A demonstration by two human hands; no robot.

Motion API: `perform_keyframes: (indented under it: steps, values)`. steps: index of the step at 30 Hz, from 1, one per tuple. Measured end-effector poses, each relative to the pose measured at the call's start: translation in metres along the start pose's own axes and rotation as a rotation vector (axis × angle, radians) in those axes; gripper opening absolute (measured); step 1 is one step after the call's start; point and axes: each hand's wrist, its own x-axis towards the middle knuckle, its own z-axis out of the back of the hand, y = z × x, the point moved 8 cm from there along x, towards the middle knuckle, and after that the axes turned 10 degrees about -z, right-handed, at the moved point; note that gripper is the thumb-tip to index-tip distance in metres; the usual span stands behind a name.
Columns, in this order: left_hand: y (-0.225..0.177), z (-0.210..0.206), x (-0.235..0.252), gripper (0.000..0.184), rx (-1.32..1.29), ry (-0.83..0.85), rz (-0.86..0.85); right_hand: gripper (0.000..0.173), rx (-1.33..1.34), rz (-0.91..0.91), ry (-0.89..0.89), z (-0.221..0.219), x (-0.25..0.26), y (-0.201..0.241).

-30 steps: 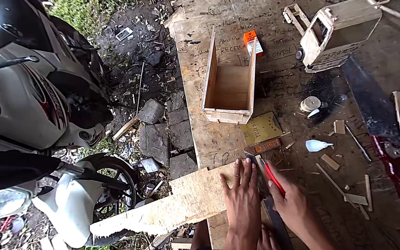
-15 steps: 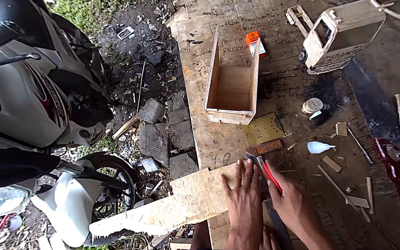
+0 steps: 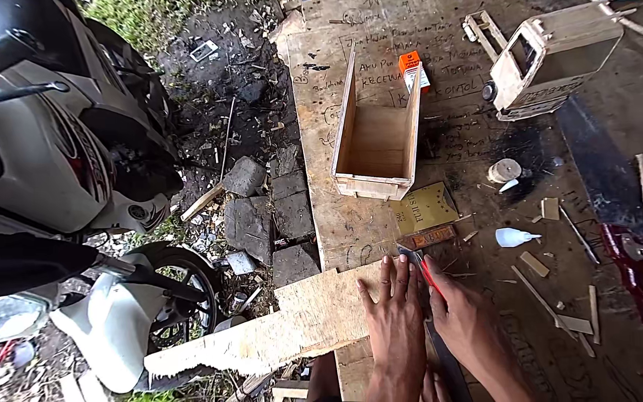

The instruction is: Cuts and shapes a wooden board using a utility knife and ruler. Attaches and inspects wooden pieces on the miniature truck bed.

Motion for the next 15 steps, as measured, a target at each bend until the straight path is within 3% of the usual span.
perform_keyframes:
  steps: [6,12,15]
  values:
    - [0.0,-0.004,0.0,0.069,-0.013,0.043,-0.008,0.051,-0.077,0.02,0.013,0.002,-0.033,-0.012]
    - [0.001,-0.004,0.0,0.073,-0.015,0.071,-0.013,0.052,-0.071,-0.119,0.256,0.009,-0.079,-0.034]
    - [0.002,-0.005,0.0,0.075,0.005,0.07,-0.014,0.049,0.022,-0.112,0.233,0.01,-0.092,-0.047]
